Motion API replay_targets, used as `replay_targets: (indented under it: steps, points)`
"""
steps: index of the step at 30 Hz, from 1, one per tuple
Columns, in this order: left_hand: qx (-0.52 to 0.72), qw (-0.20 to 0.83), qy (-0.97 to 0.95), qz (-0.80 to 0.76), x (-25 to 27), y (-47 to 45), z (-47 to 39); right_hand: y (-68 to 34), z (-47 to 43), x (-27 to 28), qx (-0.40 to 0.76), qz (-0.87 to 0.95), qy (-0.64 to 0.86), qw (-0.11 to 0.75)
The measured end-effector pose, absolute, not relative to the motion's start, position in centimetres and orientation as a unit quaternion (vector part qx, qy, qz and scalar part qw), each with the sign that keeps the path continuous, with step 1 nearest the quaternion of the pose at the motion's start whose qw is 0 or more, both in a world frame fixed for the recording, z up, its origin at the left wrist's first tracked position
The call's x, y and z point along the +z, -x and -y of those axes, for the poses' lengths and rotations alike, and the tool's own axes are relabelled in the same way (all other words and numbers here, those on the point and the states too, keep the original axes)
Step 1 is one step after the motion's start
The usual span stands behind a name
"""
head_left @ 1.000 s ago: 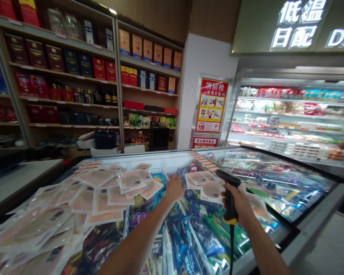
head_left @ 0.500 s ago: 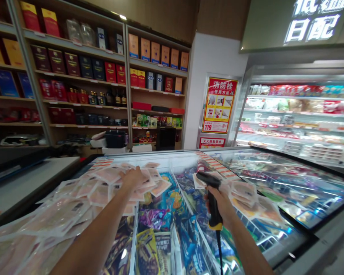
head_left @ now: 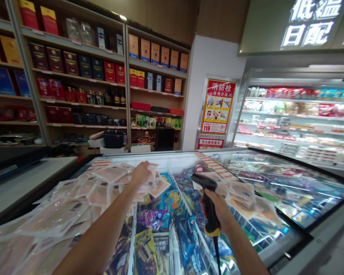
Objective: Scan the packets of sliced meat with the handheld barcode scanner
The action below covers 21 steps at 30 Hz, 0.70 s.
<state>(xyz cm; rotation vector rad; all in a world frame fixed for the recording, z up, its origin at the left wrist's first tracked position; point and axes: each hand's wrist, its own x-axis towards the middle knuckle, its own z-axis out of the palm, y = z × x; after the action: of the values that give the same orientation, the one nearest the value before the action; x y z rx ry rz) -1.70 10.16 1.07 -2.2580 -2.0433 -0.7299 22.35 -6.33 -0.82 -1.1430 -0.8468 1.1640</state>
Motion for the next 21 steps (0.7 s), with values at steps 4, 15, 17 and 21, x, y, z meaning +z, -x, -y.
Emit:
replay_targets:
  steps: [4,15,17,21]
  points:
    - [-0.301,-0.02,0.727,0.617,2.1,0.3,-10.4,-21.7,6.9,-0.6,0.523,0.372,0.479,0.599]
    - [-0.406,-0.121,0.707,0.566,3.5,-2.4,-11.8,-19.6,7.4,-0.1,0.557,0.402,0.453,0.568]
    - [-0.414,-0.145,0.697,0.567,3.5,-2.7,-11.8,-19.5,7.3,-0.1,0.553,0.392,0.458,0.575]
    - [-0.434,-0.185,0.682,0.559,2.8,-3.5,-11.9,-20.3,6.8,0.1,0.548,0.385,0.463,0.58]
